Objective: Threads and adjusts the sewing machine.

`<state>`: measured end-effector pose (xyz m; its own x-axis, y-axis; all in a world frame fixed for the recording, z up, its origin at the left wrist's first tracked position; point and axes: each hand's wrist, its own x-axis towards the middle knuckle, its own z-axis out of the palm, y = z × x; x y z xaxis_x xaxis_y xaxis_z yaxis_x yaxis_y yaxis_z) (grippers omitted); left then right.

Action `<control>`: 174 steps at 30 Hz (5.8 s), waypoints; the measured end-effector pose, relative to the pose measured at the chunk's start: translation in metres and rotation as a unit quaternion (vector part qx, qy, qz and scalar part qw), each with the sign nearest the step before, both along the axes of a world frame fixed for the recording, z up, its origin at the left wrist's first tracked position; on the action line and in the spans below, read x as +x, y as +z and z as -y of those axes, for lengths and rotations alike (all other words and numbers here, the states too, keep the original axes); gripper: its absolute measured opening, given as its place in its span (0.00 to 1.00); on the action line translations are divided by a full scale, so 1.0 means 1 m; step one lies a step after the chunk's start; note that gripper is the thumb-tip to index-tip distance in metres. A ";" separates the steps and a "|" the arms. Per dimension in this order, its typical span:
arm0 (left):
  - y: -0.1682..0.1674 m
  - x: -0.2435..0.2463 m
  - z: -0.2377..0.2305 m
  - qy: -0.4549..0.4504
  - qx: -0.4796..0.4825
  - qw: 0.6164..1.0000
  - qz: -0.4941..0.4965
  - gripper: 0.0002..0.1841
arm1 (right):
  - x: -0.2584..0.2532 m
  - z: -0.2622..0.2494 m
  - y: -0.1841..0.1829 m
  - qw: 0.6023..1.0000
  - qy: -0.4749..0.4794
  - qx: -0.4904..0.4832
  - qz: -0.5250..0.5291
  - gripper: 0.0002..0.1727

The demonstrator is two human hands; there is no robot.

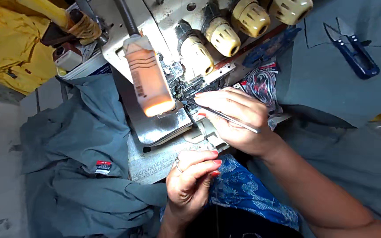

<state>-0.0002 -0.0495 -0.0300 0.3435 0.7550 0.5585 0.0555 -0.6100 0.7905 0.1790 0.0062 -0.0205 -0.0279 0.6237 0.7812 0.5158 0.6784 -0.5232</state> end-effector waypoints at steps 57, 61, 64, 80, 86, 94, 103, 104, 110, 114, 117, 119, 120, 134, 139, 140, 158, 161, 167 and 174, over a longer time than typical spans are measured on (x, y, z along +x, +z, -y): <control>-0.002 -0.015 -0.005 0.104 -0.002 0.993 0.059 0.04 | 0.024 0.061 -0.008 0.967 0.049 -0.130 -0.213 0.08; -0.002 -0.014 -0.008 0.127 -0.005 0.990 0.065 0.07 | 0.020 0.065 -0.016 0.986 0.054 -0.146 -0.063 0.08; -0.002 -0.011 -0.003 0.103 -0.025 0.993 0.060 0.07 | 0.023 0.056 0.010 0.991 0.051 -0.100 -0.075 0.08; -0.003 -0.003 0.001 -0.014 -0.057 0.997 0.049 0.05 | -0.004 -0.007 -0.001 0.996 0.033 -0.059 -0.051 0.07; -0.005 0.003 -0.001 -0.020 -0.063 0.997 0.029 0.07 | -0.003 -0.012 -0.007 0.998 0.020 -0.056 -0.019 0.09; -0.003 -0.003 -0.002 -0.028 -0.103 0.993 0.050 0.04 | 0.015 0.020 -0.002 0.977 0.049 -0.099 -0.182 0.11; 0.004 -0.005 -0.005 0.058 -0.021 0.993 0.099 0.07 | 0.014 0.051 -0.019 0.975 -0.111 -0.128 -0.142 0.09; 0.007 -0.007 -0.008 0.070 -0.010 0.992 0.108 0.07 | 0.006 0.053 -0.022 0.974 -0.116 -0.138 -0.139 0.09; 0.014 -0.004 -0.011 0.059 0.001 0.992 0.108 0.07 | -0.024 0.043 -0.042 0.984 -0.102 -0.133 -0.065 0.11; 0.011 -0.006 -0.009 0.036 -0.018 0.994 0.106 0.06 | -0.015 0.055 -0.039 0.991 -0.032 -0.127 0.003 0.10; 0.006 -0.004 -0.009 0.028 -0.063 0.991 0.117 0.07 | -0.003 0.071 -0.030 0.990 -0.014 -0.140 0.007 0.10; 0.003 0.000 -0.009 0.027 -0.098 0.987 0.124 0.07 | 0.010 0.078 -0.018 0.986 -0.016 -0.148 -0.081 0.09; 0.002 0.001 -0.009 0.025 -0.115 0.985 0.129 0.07 | 0.017 0.081 -0.013 0.978 -0.008 -0.156 -0.135 0.08; 0.006 0.012 -0.011 0.011 -0.325 0.896 0.304 0.05 | 0.007 0.097 -0.005 0.927 0.132 -0.125 -0.329 0.11; 0.006 0.011 -0.010 -0.003 -0.346 0.877 0.334 0.04 | 0.007 0.096 -0.002 0.924 0.130 -0.129 -0.336 0.10; 0.007 0.011 -0.010 -0.002 -0.353 0.875 0.333 0.05 | 0.006 0.097 -0.002 0.926 0.127 -0.136 -0.330 0.09; 0.004 0.011 -0.010 -0.002 -0.406 0.842 0.354 0.10 | -0.003 0.088 -0.011 0.987 0.094 -0.073 -0.108 0.09; 0.004 0.011 -0.009 -0.004 -0.407 0.843 0.353 0.11 | -0.004 0.087 -0.011 0.988 0.094 -0.070 -0.101 0.09; 0.004 0.011 -0.009 -0.005 -0.407 0.846 0.345 0.10 | -0.005 0.086 -0.012 0.987 0.099 -0.075 -0.102 0.09; 0.001 0.007 -0.008 0.026 -0.331 0.903 0.273 0.12 | -0.002 0.091 -0.007 0.980 0.080 -0.092 -0.156 0.09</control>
<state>0.0066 -0.0419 -0.0293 0.1070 0.9928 0.0540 -0.4374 -0.0017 0.8993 0.1769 -0.0851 -0.0273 0.0855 0.7621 0.6417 0.2051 0.6169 -0.7599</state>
